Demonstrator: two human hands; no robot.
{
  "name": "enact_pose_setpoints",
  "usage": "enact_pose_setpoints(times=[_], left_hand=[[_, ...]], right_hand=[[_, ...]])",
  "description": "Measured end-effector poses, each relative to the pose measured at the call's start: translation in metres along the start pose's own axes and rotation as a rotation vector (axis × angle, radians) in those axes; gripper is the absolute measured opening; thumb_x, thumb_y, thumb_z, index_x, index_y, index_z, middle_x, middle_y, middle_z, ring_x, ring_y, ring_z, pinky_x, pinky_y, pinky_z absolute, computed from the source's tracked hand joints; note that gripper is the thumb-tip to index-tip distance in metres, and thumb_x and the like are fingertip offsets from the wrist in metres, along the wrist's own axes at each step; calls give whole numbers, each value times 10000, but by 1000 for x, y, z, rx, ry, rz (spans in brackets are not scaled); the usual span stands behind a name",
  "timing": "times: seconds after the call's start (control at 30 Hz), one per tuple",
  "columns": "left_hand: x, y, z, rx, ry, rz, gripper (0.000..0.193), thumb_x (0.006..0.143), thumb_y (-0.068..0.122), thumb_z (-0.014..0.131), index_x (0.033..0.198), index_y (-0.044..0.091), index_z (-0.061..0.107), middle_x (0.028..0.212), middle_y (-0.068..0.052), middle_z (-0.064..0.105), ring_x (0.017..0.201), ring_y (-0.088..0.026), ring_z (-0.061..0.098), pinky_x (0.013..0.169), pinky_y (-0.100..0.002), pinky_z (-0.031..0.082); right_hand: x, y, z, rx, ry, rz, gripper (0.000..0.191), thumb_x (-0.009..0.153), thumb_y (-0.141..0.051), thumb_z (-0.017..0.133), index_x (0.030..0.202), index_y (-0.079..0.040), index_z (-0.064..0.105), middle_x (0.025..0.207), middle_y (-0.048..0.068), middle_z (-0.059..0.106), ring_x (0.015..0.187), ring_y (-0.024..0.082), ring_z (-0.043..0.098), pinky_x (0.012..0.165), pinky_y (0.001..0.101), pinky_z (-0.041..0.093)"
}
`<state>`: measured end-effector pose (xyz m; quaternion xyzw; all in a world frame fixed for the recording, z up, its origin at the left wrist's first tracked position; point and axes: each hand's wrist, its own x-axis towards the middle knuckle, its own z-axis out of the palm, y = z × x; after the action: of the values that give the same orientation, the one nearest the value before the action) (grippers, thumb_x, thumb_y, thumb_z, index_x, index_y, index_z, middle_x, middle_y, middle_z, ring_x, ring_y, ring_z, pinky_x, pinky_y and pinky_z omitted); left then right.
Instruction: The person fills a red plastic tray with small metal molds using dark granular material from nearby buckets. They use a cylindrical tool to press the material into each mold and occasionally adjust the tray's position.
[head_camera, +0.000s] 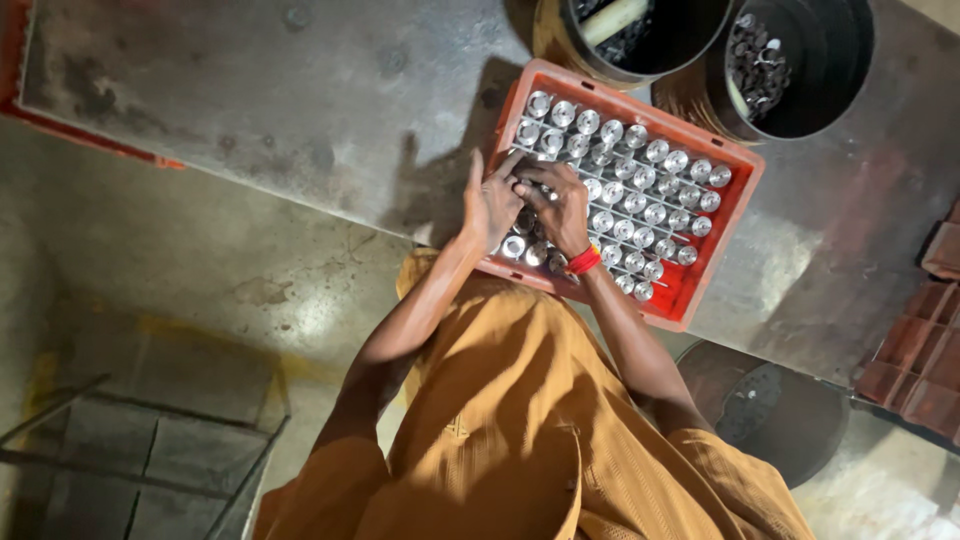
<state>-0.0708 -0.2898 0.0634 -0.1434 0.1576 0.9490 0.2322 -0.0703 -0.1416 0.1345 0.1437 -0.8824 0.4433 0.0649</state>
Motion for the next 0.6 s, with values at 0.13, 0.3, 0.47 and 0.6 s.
enact_pose_setpoints(times=[0.13, 0.3, 0.47, 0.6], left_hand=[[5, 10, 3, 73, 32, 72, 978, 992, 731, 310, 1612, -23, 258, 1622, -214, 374, 1509, -305, 372, 1273, -458, 236], [-13, 29, 7, 139, -20, 138, 885, 1029, 660, 330, 1603, -13, 295, 1599, -240, 415, 1495, -340, 404, 1256, -480, 273], [-21, 33, 7, 160, 38, 184, 807, 1038, 610, 360, 1577, 11, 321, 1568, -232, 456, 1464, -351, 446, 1223, -500, 330], [-19, 35, 18, 321, 89, 282, 758, 1048, 568, 389, 1592, 44, 327, 1565, -223, 467, 1435, -321, 471, 1197, -469, 350]], right_hand=[[32, 34, -8, 159, 275, 290, 217, 855, -195, 880, 951, -51, 749, 910, 103, 773, 817, 246, 700, 790, 375, 560], [63, 77, -16, -65, 246, 134, 186, 908, -206, 817, 1003, -49, 787, 945, 133, 781, 831, 284, 729, 792, 389, 559], [89, 86, -11, -311, 135, 91, 235, 891, -298, 821, 958, -73, 806, 880, 165, 756, 780, 347, 710, 727, 438, 534], [104, 81, -14, -342, 54, 281, 270, 872, -348, 820, 958, -91, 817, 843, 185, 742, 742, 354, 701, 689, 440, 525]])
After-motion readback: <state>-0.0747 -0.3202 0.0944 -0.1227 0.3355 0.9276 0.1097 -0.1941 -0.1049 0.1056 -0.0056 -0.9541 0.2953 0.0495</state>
